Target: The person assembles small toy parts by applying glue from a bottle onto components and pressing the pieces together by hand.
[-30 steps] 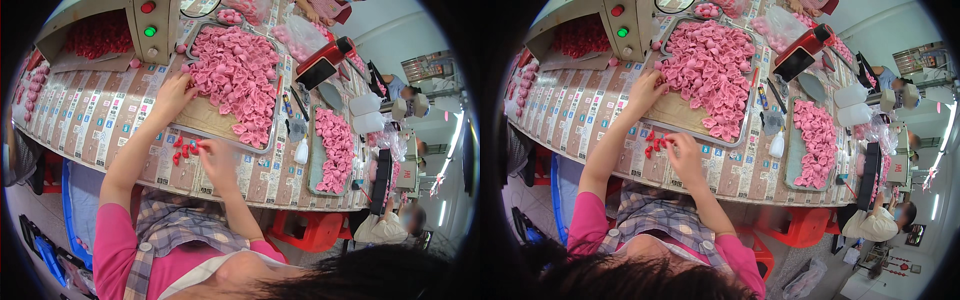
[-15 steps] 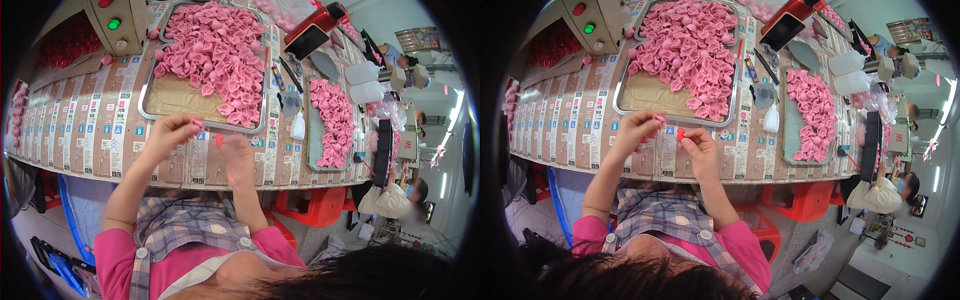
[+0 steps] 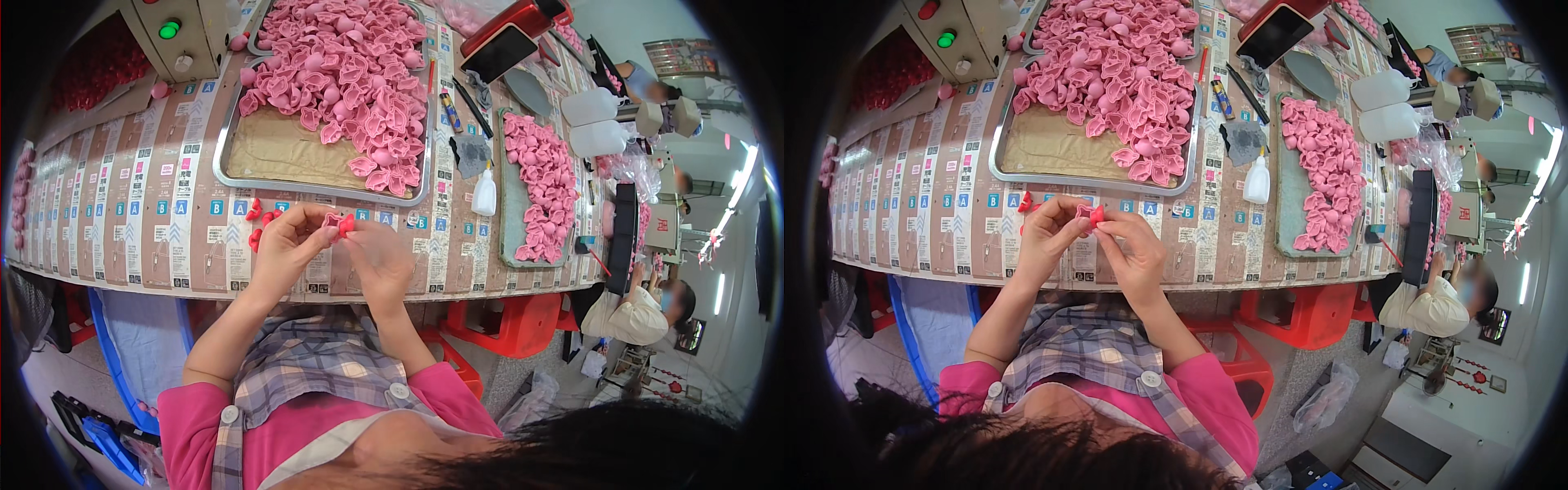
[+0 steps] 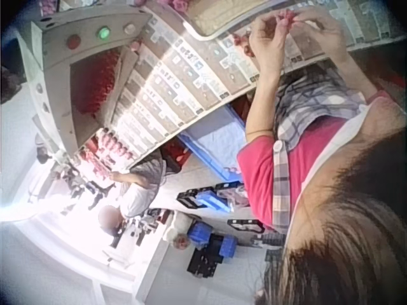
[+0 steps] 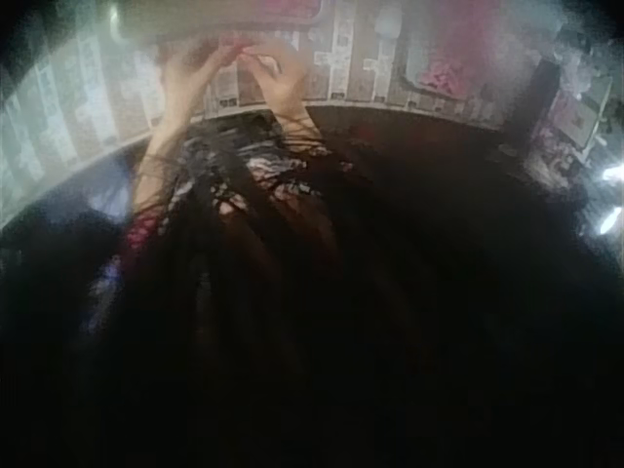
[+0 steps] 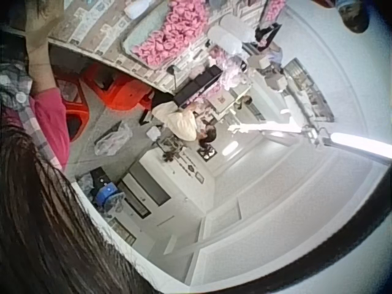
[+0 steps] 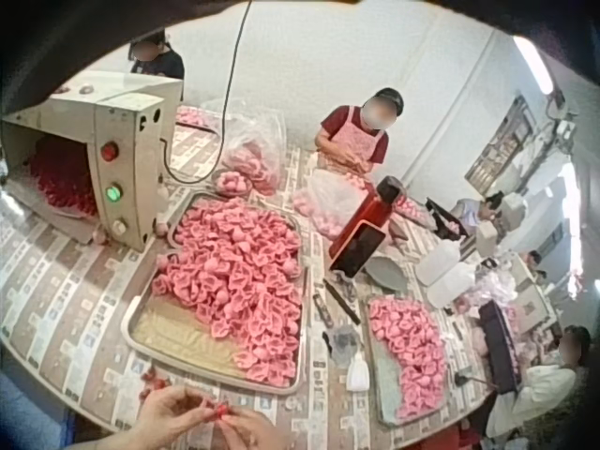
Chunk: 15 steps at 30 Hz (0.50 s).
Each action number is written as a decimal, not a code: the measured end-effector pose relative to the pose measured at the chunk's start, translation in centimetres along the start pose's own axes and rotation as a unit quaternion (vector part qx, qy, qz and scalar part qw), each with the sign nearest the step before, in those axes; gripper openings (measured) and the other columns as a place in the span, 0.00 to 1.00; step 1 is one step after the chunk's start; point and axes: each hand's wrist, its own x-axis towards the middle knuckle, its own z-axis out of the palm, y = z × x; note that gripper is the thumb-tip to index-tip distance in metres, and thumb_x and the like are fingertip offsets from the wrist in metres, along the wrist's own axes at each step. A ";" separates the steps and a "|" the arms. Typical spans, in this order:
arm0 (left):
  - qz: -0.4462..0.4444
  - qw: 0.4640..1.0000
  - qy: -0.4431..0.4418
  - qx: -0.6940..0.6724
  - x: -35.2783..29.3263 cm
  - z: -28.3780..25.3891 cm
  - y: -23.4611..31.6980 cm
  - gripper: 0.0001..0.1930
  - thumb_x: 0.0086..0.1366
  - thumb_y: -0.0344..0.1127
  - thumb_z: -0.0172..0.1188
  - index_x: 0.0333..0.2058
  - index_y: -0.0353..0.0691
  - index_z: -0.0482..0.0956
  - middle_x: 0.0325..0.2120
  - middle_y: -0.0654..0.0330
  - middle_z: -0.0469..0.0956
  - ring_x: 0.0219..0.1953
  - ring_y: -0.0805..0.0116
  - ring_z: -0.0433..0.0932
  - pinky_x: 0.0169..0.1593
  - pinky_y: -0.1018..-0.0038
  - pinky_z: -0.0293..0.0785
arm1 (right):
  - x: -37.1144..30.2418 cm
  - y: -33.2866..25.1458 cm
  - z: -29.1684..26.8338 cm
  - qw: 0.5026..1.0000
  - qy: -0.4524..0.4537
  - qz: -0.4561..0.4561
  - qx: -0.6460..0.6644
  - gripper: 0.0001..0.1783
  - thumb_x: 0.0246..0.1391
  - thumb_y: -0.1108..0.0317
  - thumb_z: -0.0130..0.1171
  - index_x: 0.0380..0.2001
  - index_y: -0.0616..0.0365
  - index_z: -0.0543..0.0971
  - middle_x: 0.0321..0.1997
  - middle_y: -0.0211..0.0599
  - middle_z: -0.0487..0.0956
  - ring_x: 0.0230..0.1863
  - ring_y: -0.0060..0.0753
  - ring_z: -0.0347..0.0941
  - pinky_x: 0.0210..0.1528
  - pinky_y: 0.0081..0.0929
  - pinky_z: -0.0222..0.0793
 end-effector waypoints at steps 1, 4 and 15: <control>0.011 1.000 0.004 -0.009 -0.1 0.2 0.1 0.11 0.56 0.27 0.54 0.39 0.33 0.71 0.31 0.62 0.74 0.33 0.79 0.72 0.38 0.83 0.68 | -0.1 0.3 -0.2 0.996 -0.007 0.055 0.064 0.07 0.41 0.79 0.58 0.28 0.62 0.74 0.32 0.37 0.75 0.35 0.28 0.71 0.38 0.20 0.65; 0.011 1.000 0.016 -0.001 -0.5 0.6 0.1 0.12 0.55 0.25 0.55 0.40 0.33 0.71 0.31 0.62 0.74 0.34 0.78 0.72 0.40 0.82 0.69 | -0.1 0.9 -0.7 0.962 -0.019 0.169 0.216 0.06 0.43 0.78 0.57 0.29 0.61 0.73 0.33 0.33 0.74 0.35 0.22 0.69 0.39 0.16 0.63; 0.047 0.999 -0.001 0.000 -0.5 0.2 -0.9 0.11 0.54 0.23 0.55 0.38 0.33 0.73 0.31 0.63 0.71 0.35 0.77 0.72 0.40 0.82 0.67 | 0.4 0.8 -1.3 0.960 -0.067 0.166 0.215 0.07 0.44 0.78 0.57 0.29 0.60 0.72 0.33 0.30 0.73 0.35 0.19 0.68 0.39 0.16 0.63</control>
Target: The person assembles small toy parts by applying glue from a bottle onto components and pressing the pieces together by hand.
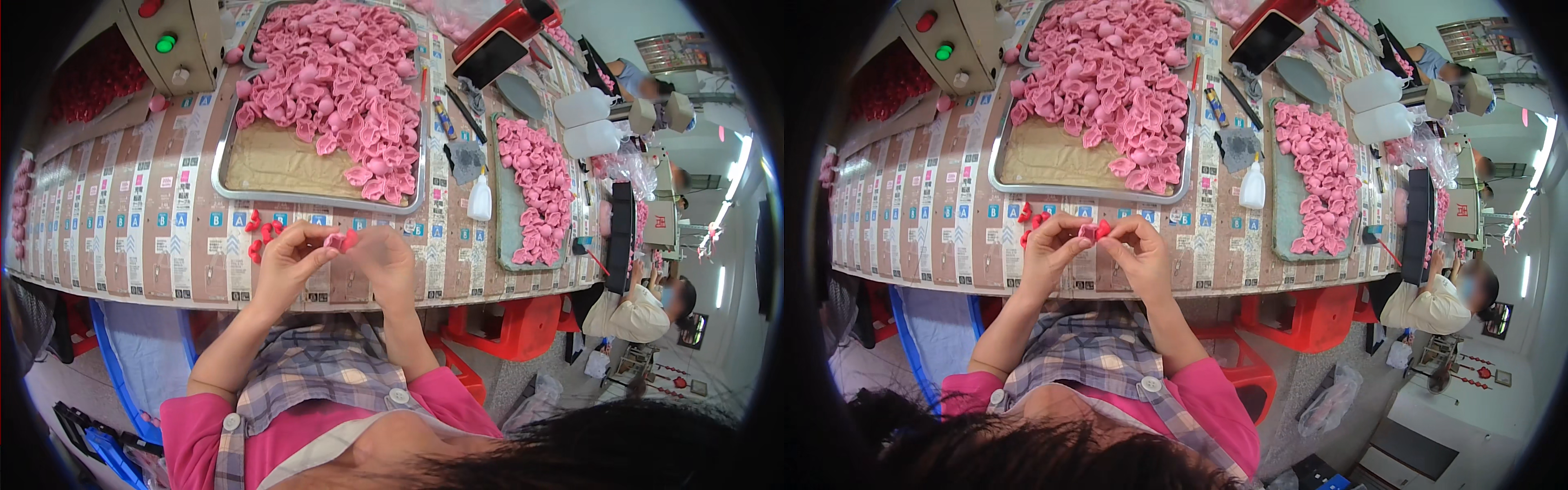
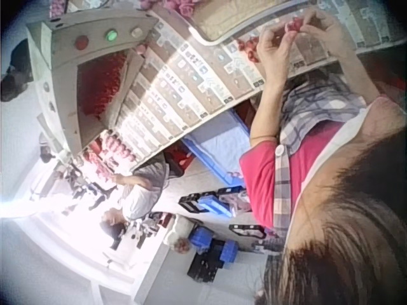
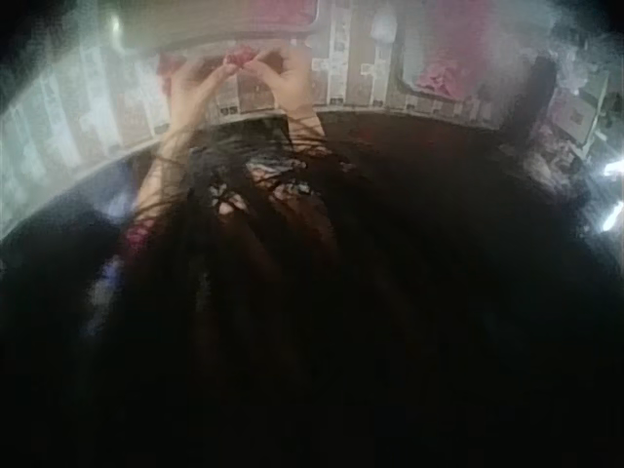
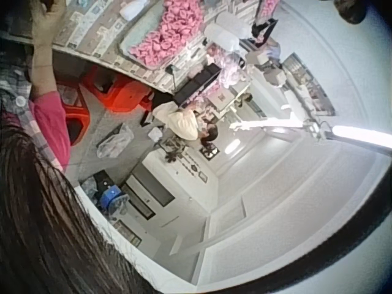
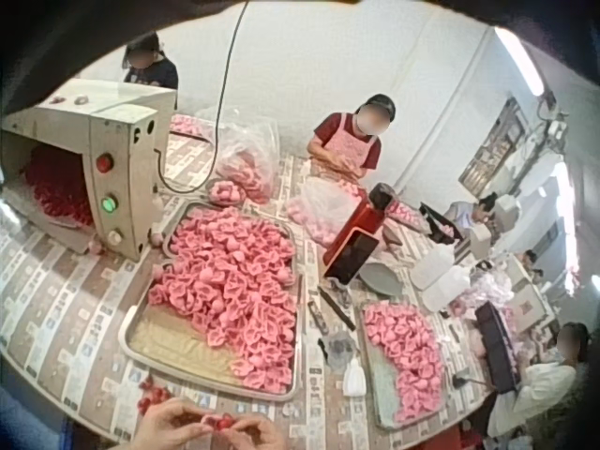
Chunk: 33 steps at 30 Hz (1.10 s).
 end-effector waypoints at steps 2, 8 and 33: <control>-0.020 1.000 -0.008 -0.002 -0.1 0.1 0.1 0.11 0.54 0.23 0.55 0.38 0.32 0.73 0.31 0.63 0.70 0.35 0.77 0.71 0.40 0.82 0.67 | -0.2 0.0 0.0 0.997 0.016 0.054 0.050 0.09 0.44 0.78 0.57 0.31 0.60 0.71 0.32 0.30 0.73 0.35 0.20 0.69 0.40 0.18 0.64; 0.051 0.994 0.000 0.094 -0.2 0.1 0.7 0.10 0.52 0.23 0.57 0.36 0.33 0.75 0.29 0.61 0.73 0.32 0.76 0.72 0.37 0.81 0.68 | 0.5 -0.4 -0.9 0.988 -0.057 0.106 0.096 0.13 0.44 0.78 0.58 0.36 0.61 0.71 0.35 0.30 0.73 0.37 0.20 0.70 0.41 0.17 0.65; -0.196 0.957 -0.065 -0.204 0.3 -0.6 -0.4 0.10 0.61 0.40 0.49 0.30 0.39 0.69 0.20 0.62 0.73 0.20 0.77 0.71 0.25 0.81 0.70 | 0.3 -0.9 0.5 0.989 -0.020 -0.044 -0.138 0.15 0.39 0.72 0.61 0.35 0.61 0.73 0.27 0.30 0.70 0.26 0.19 0.67 0.29 0.16 0.63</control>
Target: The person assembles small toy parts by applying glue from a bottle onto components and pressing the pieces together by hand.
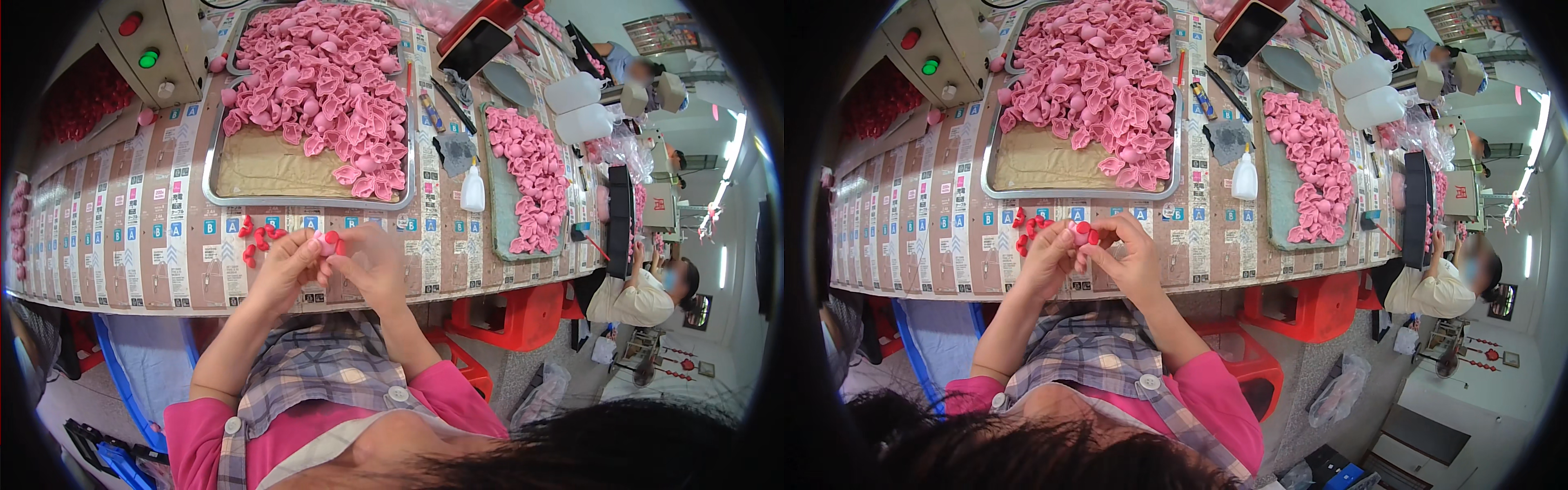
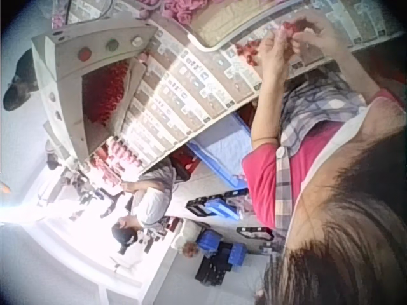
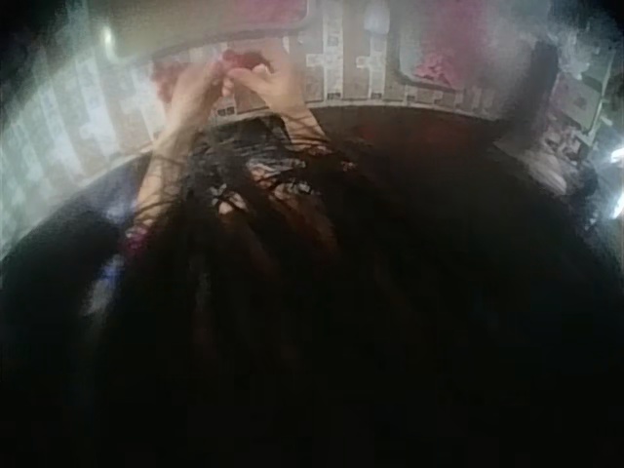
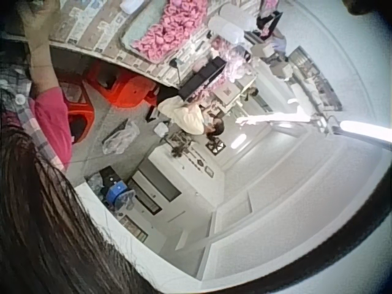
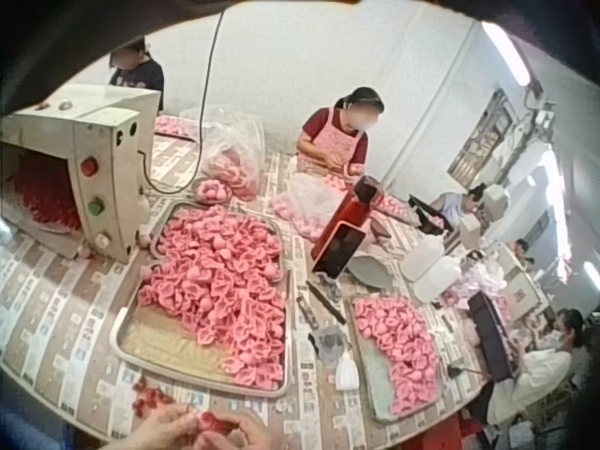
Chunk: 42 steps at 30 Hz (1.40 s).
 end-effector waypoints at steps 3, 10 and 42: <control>-0.019 0.997 -0.030 -0.065 -0.1 0.2 -0.7 0.11 0.62 0.40 0.48 0.32 0.38 0.69 0.23 0.62 0.73 0.22 0.78 0.72 0.26 0.82 0.70 | 0.2 -0.2 -0.2 0.996 0.014 -0.039 -0.081 0.14 0.38 0.73 0.61 0.33 0.61 0.74 0.27 0.32 0.70 0.26 0.21 0.68 0.29 0.17 0.63; 0.068 0.992 0.039 0.102 0.4 0.7 -1.0 0.24 0.54 0.37 0.58 0.48 0.37 0.64 0.35 0.62 0.72 0.34 0.77 0.73 0.38 0.81 0.71 | -0.1 -0.5 -0.5 0.954 0.010 -0.145 -0.261 0.17 0.34 0.73 0.62 0.33 0.58 0.74 0.30 0.38 0.71 0.33 0.38 0.70 0.35 0.28 0.67; 0.097 0.988 0.012 0.116 -0.5 0.9 0.1 0.22 0.51 0.22 0.57 0.46 0.36 0.64 0.41 0.61 0.70 0.41 0.76 0.70 0.45 0.81 0.67 | 0.6 -3.7 -4.2 0.957 0.247 -0.144 0.043 0.27 0.32 0.54 0.69 0.30 0.60 0.68 0.26 0.31 0.68 0.27 0.22 0.64 0.30 0.19 0.61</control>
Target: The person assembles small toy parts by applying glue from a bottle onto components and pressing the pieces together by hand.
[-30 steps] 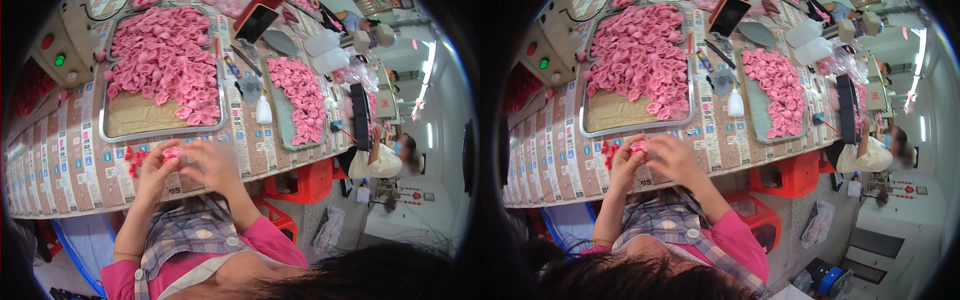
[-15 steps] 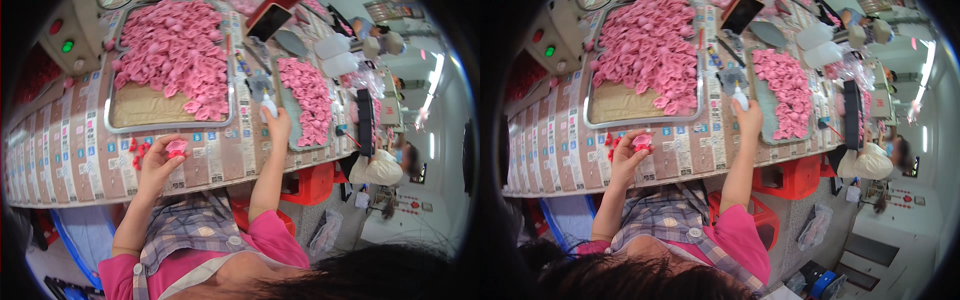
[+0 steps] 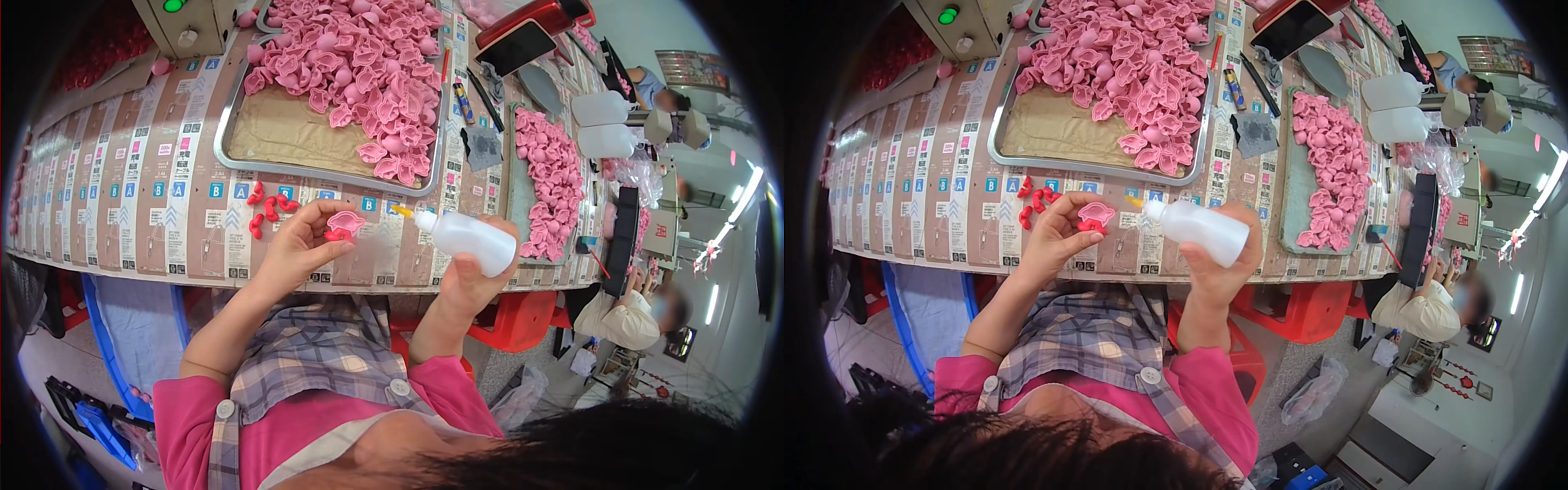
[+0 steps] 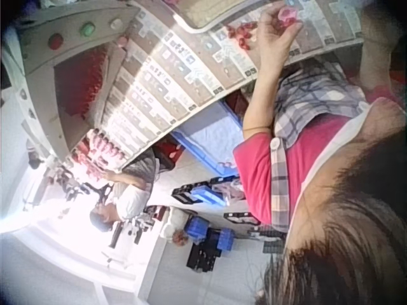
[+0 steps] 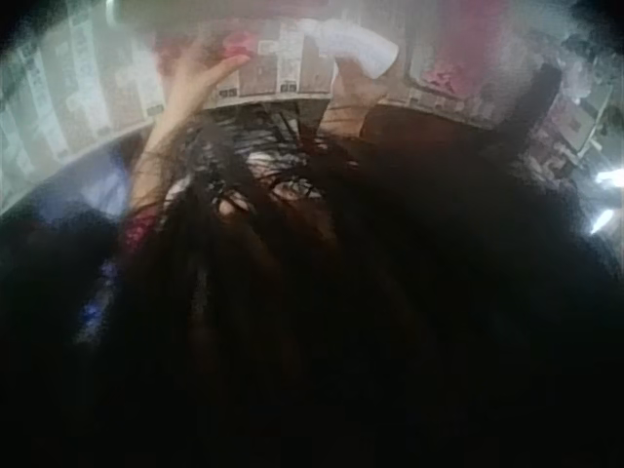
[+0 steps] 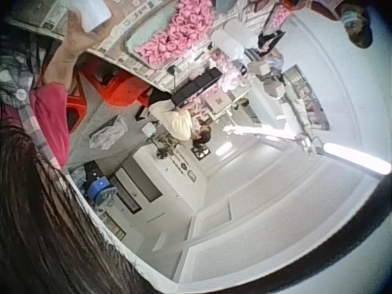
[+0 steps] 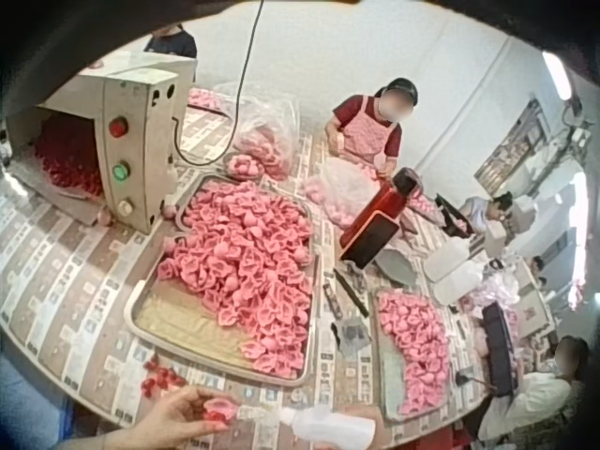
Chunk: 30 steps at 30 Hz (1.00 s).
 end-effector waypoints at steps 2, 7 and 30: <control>0.008 1.000 -0.013 0.011 -0.1 0.0 0.1 0.21 0.52 0.22 0.56 0.46 0.35 0.64 0.41 0.61 0.70 0.42 0.77 0.69 0.47 0.80 0.65 | -0.2 0.3 0.6 1.000 -0.015 -0.025 0.002 0.28 0.32 0.52 0.68 0.30 0.60 0.68 0.26 0.33 0.68 0.27 0.24 0.64 0.28 0.20 0.59; -0.006 1.000 -0.015 0.000 -0.1 -0.1 -0.2 0.23 0.50 0.21 0.57 0.46 0.36 0.64 0.41 0.60 0.70 0.43 0.75 0.70 0.46 0.79 0.67 | -2.1 0.7 1.6 0.993 -0.054 -0.093 -0.040 0.31 0.34 0.44 0.64 0.27 0.61 0.63 0.21 0.33 0.63 0.21 0.25 0.59 0.23 0.21 0.56; 0.002 0.999 -0.031 -0.018 -0.3 0.2 0.2 0.21 0.52 0.22 0.57 0.46 0.36 0.64 0.39 0.61 0.70 0.42 0.76 0.70 0.47 0.80 0.66 | -2.3 0.8 1.7 0.953 -0.169 -0.188 -0.165 0.27 0.37 0.51 0.64 0.28 0.63 0.67 0.21 0.32 0.68 0.17 0.24 0.63 0.18 0.20 0.56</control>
